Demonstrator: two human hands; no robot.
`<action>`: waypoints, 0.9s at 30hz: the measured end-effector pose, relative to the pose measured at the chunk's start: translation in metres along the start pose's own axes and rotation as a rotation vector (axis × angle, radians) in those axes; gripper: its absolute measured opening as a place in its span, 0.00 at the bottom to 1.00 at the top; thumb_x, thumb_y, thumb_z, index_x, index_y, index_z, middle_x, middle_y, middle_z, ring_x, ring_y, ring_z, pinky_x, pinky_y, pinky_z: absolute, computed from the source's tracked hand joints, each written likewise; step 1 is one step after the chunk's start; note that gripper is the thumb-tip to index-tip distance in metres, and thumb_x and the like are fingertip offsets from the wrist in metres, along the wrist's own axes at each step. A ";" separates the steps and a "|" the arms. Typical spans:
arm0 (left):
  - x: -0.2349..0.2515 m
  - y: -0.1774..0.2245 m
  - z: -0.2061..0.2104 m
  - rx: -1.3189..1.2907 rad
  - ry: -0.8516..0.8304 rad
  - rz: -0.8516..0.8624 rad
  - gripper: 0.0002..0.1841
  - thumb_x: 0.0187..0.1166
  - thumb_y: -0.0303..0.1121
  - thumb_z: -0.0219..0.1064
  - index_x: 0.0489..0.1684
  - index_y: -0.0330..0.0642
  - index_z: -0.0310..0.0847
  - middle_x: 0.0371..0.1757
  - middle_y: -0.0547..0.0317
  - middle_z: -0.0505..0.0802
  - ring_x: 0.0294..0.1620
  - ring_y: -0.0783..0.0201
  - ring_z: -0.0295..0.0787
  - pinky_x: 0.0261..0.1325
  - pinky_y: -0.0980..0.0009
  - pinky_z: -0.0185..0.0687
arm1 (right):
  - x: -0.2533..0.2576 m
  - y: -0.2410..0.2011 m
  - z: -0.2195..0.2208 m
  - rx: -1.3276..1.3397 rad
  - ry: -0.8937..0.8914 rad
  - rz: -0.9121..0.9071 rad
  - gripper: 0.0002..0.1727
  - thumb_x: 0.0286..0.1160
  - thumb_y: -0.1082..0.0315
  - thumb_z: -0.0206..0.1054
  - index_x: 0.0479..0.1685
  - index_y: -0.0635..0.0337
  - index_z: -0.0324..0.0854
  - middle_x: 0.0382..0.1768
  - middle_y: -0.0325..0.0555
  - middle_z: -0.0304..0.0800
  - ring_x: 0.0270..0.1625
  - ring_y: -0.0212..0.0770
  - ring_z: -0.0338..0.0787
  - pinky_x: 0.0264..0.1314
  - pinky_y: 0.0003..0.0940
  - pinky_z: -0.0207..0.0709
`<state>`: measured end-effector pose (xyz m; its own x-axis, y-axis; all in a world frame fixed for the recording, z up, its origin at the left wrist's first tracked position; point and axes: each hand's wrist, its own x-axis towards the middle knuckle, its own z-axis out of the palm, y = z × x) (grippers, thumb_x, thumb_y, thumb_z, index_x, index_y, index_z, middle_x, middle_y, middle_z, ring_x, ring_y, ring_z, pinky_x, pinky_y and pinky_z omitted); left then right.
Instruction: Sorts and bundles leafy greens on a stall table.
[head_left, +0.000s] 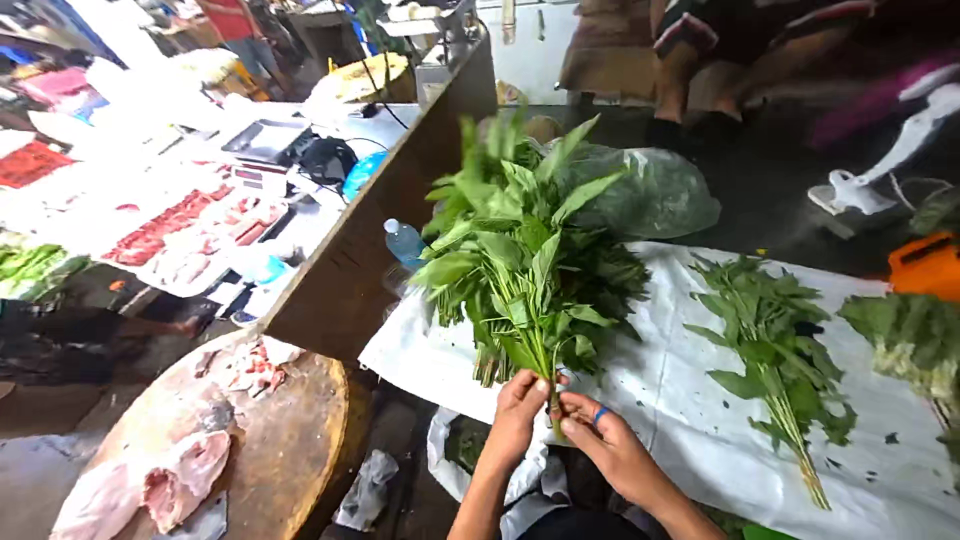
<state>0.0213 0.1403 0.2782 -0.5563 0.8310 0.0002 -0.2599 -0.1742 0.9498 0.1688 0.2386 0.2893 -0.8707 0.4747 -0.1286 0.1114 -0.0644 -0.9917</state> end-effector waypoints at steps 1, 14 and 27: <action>0.000 -0.002 0.006 0.024 -0.010 -0.004 0.13 0.87 0.31 0.55 0.51 0.35 0.85 0.51 0.58 0.95 0.50 0.68 0.91 0.58 0.66 0.88 | 0.003 -0.002 0.000 -0.011 0.037 -0.016 0.23 0.82 0.61 0.64 0.69 0.67 0.81 0.54 0.45 0.93 0.55 0.33 0.92 0.62 0.32 0.87; -0.003 -0.021 0.014 0.437 -0.131 -0.180 0.17 0.86 0.36 0.62 0.65 0.36 0.83 0.60 0.51 0.91 0.54 0.64 0.91 0.63 0.63 0.87 | 0.039 -0.034 -0.105 0.159 0.254 0.057 0.34 0.85 0.70 0.54 0.90 0.66 0.49 0.45 0.55 0.93 0.39 0.47 0.96 0.46 0.44 0.93; 0.013 -0.062 0.098 0.175 -0.290 -0.260 0.14 0.88 0.33 0.57 0.59 0.34 0.85 0.55 0.51 0.92 0.53 0.61 0.92 0.59 0.61 0.89 | -0.033 0.009 -0.146 0.943 0.244 0.149 0.17 0.86 0.65 0.44 0.64 0.56 0.73 0.36 0.42 0.88 0.20 0.29 0.81 0.22 0.21 0.78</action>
<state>0.1077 0.2137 0.2505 -0.2386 0.9539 -0.1821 -0.2102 0.1324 0.9686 0.2685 0.3509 0.2842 -0.7440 0.5662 -0.3548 -0.3081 -0.7618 -0.5698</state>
